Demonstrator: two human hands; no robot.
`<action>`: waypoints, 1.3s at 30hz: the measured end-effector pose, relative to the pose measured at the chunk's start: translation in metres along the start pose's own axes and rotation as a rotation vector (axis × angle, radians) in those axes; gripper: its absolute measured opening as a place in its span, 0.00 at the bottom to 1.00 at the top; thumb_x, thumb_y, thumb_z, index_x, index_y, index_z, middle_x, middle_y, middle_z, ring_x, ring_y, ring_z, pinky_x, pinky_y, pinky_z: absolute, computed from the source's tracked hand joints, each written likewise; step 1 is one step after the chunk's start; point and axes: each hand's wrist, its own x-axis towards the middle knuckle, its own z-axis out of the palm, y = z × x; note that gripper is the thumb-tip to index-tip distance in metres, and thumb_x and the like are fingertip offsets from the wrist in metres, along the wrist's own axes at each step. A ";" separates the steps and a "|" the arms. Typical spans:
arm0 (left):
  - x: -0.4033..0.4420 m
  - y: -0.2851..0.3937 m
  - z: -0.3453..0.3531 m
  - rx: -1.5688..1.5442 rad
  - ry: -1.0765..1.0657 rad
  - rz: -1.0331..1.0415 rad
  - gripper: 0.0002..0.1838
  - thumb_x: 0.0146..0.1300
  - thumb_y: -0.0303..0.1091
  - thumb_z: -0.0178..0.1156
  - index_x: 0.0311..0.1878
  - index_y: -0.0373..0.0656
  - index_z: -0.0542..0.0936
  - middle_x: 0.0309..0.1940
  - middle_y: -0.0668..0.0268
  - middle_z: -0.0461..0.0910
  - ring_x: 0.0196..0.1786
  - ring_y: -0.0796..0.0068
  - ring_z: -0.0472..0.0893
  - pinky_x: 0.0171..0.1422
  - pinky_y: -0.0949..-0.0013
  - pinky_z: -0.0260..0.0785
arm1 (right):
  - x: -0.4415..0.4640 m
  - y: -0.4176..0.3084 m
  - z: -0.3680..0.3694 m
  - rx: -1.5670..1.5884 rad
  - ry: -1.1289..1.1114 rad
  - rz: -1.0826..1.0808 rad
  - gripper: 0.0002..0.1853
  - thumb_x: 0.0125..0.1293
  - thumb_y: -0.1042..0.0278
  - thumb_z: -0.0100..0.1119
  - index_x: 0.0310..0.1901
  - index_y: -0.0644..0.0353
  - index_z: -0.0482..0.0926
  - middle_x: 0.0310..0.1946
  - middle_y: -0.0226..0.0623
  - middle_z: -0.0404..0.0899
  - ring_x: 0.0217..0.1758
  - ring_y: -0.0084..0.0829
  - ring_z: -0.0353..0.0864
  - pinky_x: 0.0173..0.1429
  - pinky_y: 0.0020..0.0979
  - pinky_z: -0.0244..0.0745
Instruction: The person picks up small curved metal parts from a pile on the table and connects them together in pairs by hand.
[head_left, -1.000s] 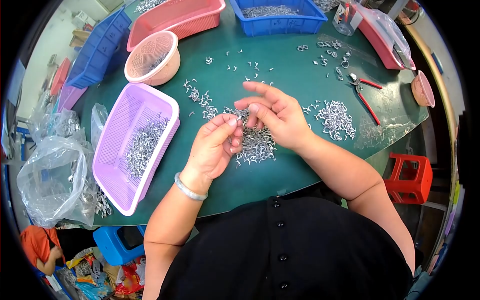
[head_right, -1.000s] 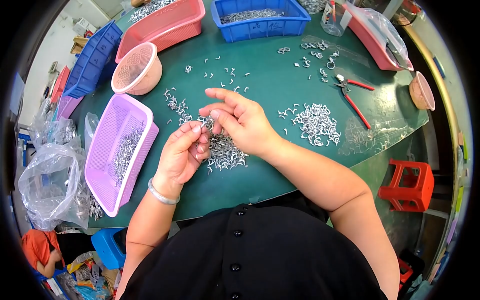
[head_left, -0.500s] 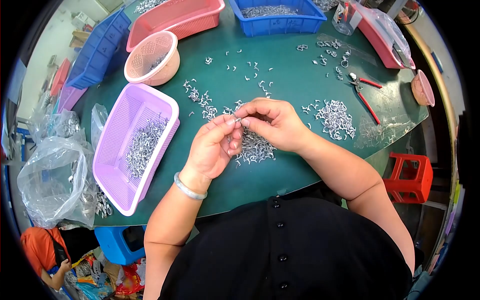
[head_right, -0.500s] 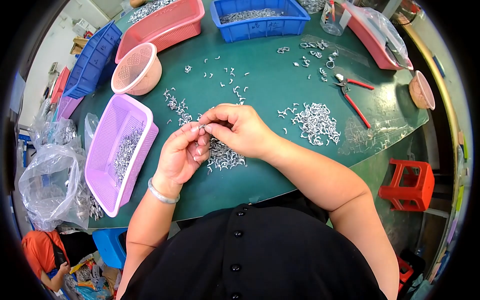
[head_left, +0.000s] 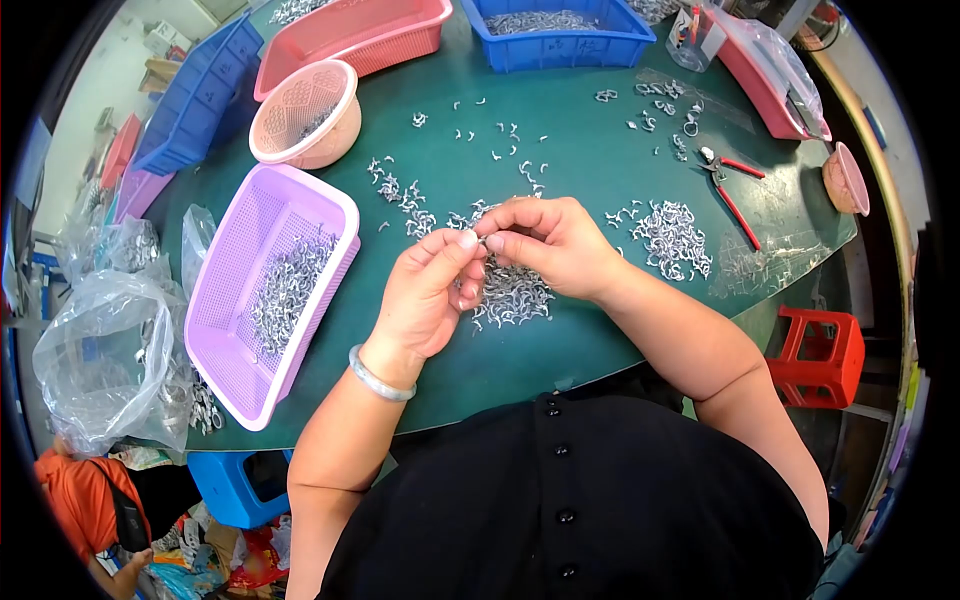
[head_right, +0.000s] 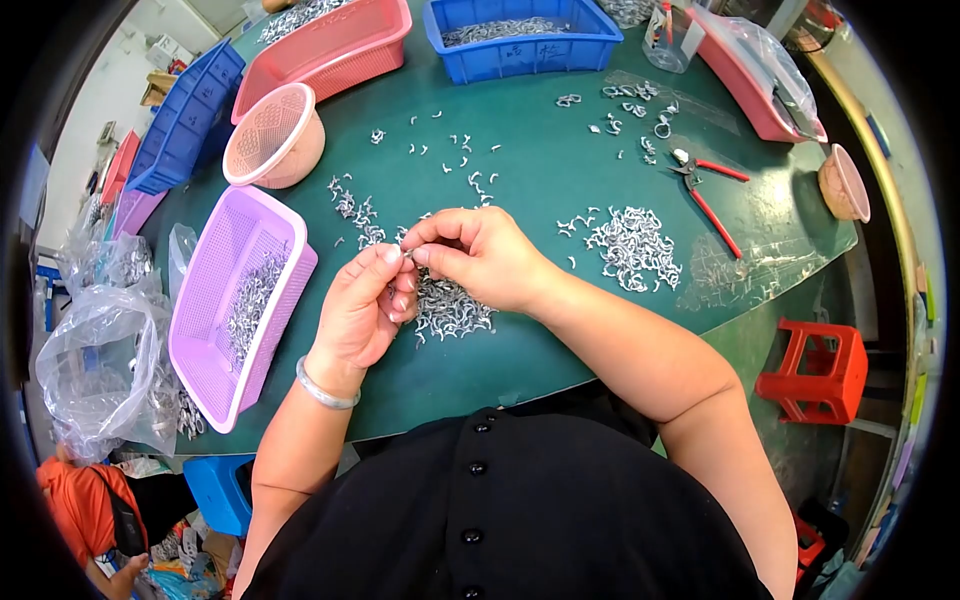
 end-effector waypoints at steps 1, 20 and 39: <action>0.001 -0.001 -0.002 -0.008 0.004 0.004 0.05 0.60 0.31 0.52 0.31 0.42 0.74 0.24 0.69 0.72 0.24 0.81 0.69 0.27 0.77 0.62 | 0.000 0.001 0.000 -0.007 0.008 0.008 0.09 0.61 0.79 0.49 0.43 0.65 0.76 0.34 0.30 0.77 0.34 0.17 0.73 0.39 0.20 0.71; 0.000 0.001 0.003 0.036 0.074 -0.059 0.08 0.58 0.35 0.56 0.30 0.41 0.76 0.23 0.68 0.74 0.23 0.80 0.71 0.25 0.78 0.63 | -0.003 0.003 0.004 -0.522 0.115 -0.337 0.33 0.54 0.81 0.52 0.63 0.59 0.55 0.34 0.37 0.80 0.33 0.31 0.80 0.41 0.26 0.73; 0.002 0.003 -0.005 -0.048 0.003 -0.063 0.04 0.59 0.30 0.54 0.30 0.42 0.72 0.23 0.68 0.72 0.23 0.83 0.68 0.25 0.80 0.60 | 0.002 0.007 -0.012 -1.070 0.077 -0.487 0.22 0.50 0.76 0.56 0.50 0.60 0.71 0.36 0.41 0.75 0.37 0.40 0.74 0.43 0.36 0.70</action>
